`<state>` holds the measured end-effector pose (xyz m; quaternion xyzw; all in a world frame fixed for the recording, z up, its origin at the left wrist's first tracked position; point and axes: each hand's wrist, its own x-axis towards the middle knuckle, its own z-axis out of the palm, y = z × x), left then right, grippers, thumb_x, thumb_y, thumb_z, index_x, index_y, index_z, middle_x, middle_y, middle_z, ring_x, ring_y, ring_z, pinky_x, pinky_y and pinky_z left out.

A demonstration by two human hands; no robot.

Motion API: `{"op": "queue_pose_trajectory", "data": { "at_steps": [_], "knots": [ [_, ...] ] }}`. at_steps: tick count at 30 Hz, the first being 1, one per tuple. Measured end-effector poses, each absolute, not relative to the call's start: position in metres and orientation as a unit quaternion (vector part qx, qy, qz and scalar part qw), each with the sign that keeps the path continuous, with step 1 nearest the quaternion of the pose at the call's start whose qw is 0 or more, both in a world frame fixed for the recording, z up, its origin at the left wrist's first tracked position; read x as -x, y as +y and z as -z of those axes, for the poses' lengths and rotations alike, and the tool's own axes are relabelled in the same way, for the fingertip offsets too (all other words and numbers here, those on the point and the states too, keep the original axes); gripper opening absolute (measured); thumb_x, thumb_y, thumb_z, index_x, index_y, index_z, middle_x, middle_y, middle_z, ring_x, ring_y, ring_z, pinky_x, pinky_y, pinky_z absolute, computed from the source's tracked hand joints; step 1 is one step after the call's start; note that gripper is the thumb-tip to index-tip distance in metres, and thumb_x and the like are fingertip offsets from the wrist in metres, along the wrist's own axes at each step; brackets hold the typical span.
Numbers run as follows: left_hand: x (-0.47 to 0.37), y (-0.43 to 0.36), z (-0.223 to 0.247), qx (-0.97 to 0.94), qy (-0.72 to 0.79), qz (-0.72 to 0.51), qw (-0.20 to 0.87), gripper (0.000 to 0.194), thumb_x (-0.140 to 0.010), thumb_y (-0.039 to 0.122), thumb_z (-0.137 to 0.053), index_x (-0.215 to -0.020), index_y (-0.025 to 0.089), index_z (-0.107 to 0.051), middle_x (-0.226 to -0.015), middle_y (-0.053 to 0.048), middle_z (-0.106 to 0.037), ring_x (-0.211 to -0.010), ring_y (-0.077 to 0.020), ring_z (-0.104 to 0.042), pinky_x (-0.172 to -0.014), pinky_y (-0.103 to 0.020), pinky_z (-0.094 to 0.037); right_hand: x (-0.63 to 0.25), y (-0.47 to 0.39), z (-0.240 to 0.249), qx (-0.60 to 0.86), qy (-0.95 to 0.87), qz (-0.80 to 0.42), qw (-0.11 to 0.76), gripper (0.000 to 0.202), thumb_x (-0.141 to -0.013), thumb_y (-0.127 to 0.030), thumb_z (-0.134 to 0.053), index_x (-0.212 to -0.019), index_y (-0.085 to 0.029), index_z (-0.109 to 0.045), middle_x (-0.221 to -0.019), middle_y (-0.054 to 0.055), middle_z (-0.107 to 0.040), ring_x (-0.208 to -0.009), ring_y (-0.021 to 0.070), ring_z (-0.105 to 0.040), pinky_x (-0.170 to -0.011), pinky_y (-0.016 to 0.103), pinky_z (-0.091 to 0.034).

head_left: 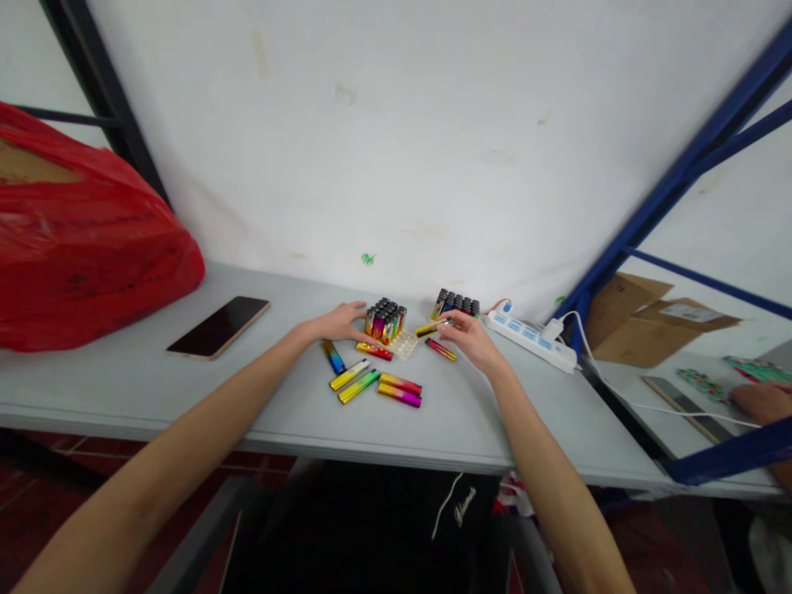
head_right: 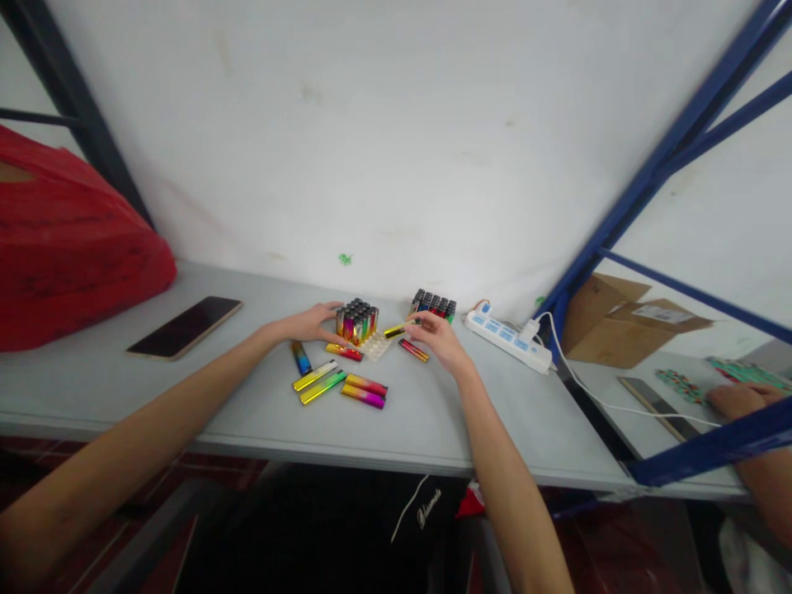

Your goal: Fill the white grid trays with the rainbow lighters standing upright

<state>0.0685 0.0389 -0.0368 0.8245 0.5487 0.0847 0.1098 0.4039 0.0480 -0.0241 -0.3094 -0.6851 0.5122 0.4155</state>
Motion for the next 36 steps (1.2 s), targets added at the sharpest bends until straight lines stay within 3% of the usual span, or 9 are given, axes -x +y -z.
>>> {"op": "queue_pose_trajectory", "data": {
  "at_steps": [6, 8, 11, 13, 18, 22, 26, 30, 36],
  "knots": [
    [-0.065, 0.041, 0.038, -0.827, 0.545, -0.084, 0.11, 0.09, -0.071, 0.086, -0.058, -0.135, 0.022, -0.062, -0.163, -0.01, -0.032, -0.146, -0.0342, -0.034, -0.118, -0.038, -0.027, -0.388, 0.04, 0.025, 0.312, -0.599, -0.577, 0.459, 0.047, -0.078, -0.065, -0.069, -0.097, -0.025, -0.055, -0.098, 0.004, -0.068, -0.084, 0.018, -0.066, -0.076, 0.034, -0.056],
    [-0.065, 0.041, 0.039, -0.827, 0.545, -0.084, 0.107, 0.09, -0.07, 0.086, -0.059, -0.135, 0.024, -0.061, -0.163, -0.009, -0.033, -0.145, -0.0343, -0.035, -0.118, -0.038, -0.028, -0.382, 0.036, 0.027, 0.307, -0.602, -0.591, 0.441, 0.045, -0.082, -0.066, -0.064, -0.1, -0.027, -0.051, -0.085, 0.0, -0.064, -0.07, 0.0152, -0.062, -0.067, 0.031, -0.055],
    [-0.065, 0.041, 0.039, -0.828, 0.543, -0.087, 0.105, 0.089, -0.07, 0.086, -0.06, -0.138, 0.028, -0.059, -0.162, -0.006, -0.035, -0.143, -0.0345, -0.038, -0.118, -0.04, -0.028, -0.374, 0.033, 0.031, 0.314, -0.637, -0.57, 0.413, 0.041, -0.088, -0.068, -0.054, -0.098, -0.028, -0.048, -0.063, -0.008, -0.044, -0.05, 0.0109, -0.043, -0.049, 0.023, -0.041],
    [-0.065, 0.04, 0.039, -0.83, 0.54, -0.088, 0.103, 0.088, -0.071, 0.085, -0.06, -0.138, 0.028, -0.059, -0.161, -0.006, -0.036, -0.143, -0.0345, -0.037, -0.118, -0.04, -0.028, -0.369, 0.033, 0.035, 0.337, -0.68, -0.51, 0.405, 0.042, -0.09, -0.069, -0.05, -0.091, -0.026, -0.049, -0.058, -0.009, -0.036, -0.047, 0.0103, -0.034, -0.045, 0.021, -0.031],
    [-0.065, 0.04, 0.039, -0.832, 0.538, -0.089, 0.102, 0.087, -0.072, 0.084, -0.06, -0.137, 0.028, -0.06, -0.161, -0.007, -0.037, -0.144, -0.0342, -0.036, -0.118, -0.04, -0.027, -0.361, 0.032, 0.04, 0.392, -0.779, -0.229, 0.433, 0.053, -0.092, -0.062, -0.049, -0.059, -0.022, -0.037, -0.054, -0.005, -0.035, -0.053, 0.0108, -0.033, -0.051, 0.026, -0.023],
    [-0.064, 0.041, 0.041, -0.831, 0.539, -0.088, 0.102, 0.087, -0.072, 0.085, -0.059, -0.138, 0.028, -0.059, -0.16, -0.007, -0.038, -0.144, -0.0343, -0.035, -0.118, -0.041, -0.026, -0.355, 0.027, 0.04, 0.413, -0.771, -0.188, 0.447, 0.05, -0.089, -0.051, -0.049, -0.052, -0.022, -0.031, -0.049, -0.005, -0.03, -0.05, 0.0102, -0.028, -0.052, 0.027, -0.02],
    [-0.063, 0.042, 0.042, -0.835, 0.534, -0.09, 0.099, 0.087, -0.072, 0.085, -0.059, -0.135, 0.025, -0.062, -0.16, -0.008, -0.037, -0.145, -0.0347, -0.035, -0.119, -0.04, -0.025, -0.351, 0.024, 0.039, 0.407, -0.763, -0.193, 0.462, 0.04, -0.087, -0.041, -0.047, -0.054, -0.023, -0.03, -0.05, -0.006, -0.032, -0.05, 0.0105, -0.03, -0.053, 0.027, -0.022],
    [-0.062, 0.043, 0.044, -0.836, 0.533, -0.091, 0.098, 0.088, -0.072, 0.086, -0.058, -0.135, 0.024, -0.062, -0.16, -0.009, -0.037, -0.145, -0.0346, -0.035, -0.119, -0.038, -0.025, -0.349, 0.023, 0.042, 0.402, -0.774, -0.189, 0.452, 0.039, -0.092, -0.043, -0.048, -0.061, -0.023, -0.036, -0.054, -0.006, -0.034, -0.052, 0.0116, -0.035, -0.055, 0.027, -0.024],
    [-0.062, 0.044, 0.046, -0.829, 0.541, -0.096, 0.102, 0.092, -0.069, 0.087, -0.059, -0.137, 0.026, -0.061, -0.161, -0.008, -0.036, -0.144, -0.0356, -0.036, -0.118, -0.039, -0.027, -0.35, 0.026, 0.044, 0.351, -0.813, -0.165, 0.434, 0.036, -0.105, -0.044, -0.032, -0.092, -0.02, -0.056, -0.086, 0.004, -0.06, -0.081, 0.0179, -0.057, -0.074, 0.029, -0.042]
  ]
}}
